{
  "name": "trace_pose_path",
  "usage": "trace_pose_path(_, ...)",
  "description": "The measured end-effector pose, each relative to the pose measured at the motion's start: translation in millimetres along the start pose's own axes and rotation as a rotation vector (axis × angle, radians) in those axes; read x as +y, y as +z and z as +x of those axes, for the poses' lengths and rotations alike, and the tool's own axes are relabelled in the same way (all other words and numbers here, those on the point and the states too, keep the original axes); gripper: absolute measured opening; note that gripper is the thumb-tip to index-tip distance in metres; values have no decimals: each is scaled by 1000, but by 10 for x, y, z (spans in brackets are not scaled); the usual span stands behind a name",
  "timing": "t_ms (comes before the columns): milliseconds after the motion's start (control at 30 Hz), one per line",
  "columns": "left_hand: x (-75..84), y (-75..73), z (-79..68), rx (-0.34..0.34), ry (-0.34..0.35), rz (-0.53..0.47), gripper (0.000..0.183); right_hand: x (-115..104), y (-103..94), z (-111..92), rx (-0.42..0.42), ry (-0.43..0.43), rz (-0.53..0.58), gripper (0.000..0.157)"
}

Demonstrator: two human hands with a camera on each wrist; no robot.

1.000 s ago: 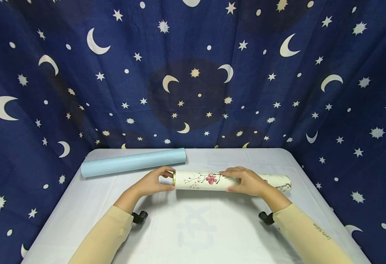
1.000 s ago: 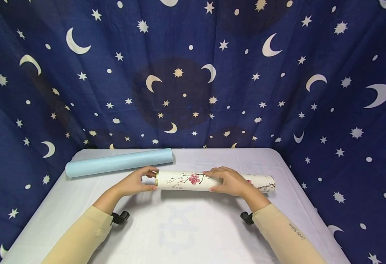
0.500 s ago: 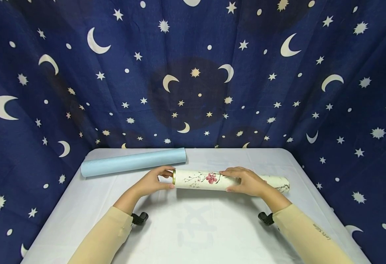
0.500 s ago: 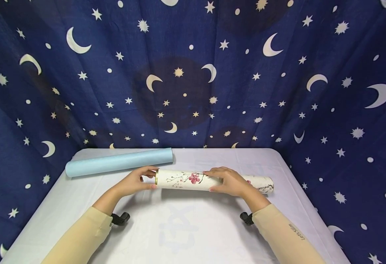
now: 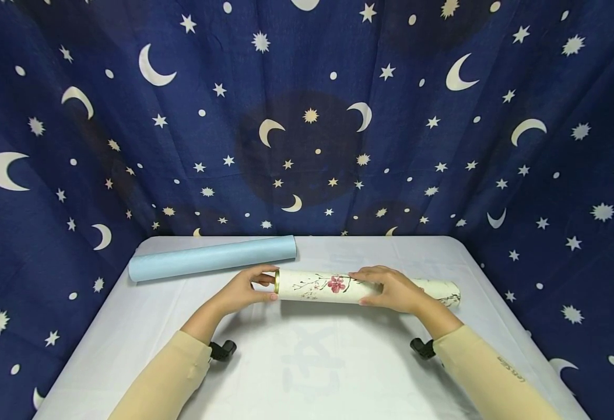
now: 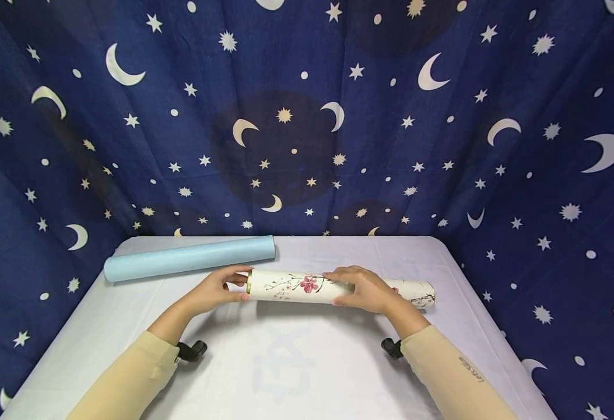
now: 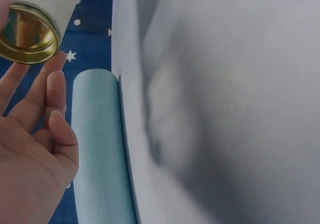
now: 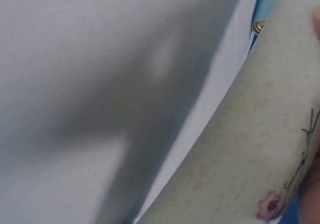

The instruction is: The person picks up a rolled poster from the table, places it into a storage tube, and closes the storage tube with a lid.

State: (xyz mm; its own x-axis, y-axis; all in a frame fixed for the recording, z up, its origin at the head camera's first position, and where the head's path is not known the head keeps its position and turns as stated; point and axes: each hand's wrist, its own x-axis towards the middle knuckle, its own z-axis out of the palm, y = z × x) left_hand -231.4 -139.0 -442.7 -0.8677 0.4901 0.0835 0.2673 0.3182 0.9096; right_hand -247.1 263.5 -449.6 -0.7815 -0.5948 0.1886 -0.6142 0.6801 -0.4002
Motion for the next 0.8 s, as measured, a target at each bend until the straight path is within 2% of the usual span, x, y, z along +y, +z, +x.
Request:
trace_pose_path(200,-330,29,102,27,-33,25,70,8,12,-1,6,-16,16,66)
trace_pose_path(367,-335,50,99,53,-67,18,70,12,23,4,18,-27,32,66)
trace_pose_path(600,-339,75,98,90,-64,-24,69,-14,25,-3,22,-18,44,66)
trace_pose_path(800,-357,92,105,88,-65,-75,70,-16,26,-9,28,-17,46,65)
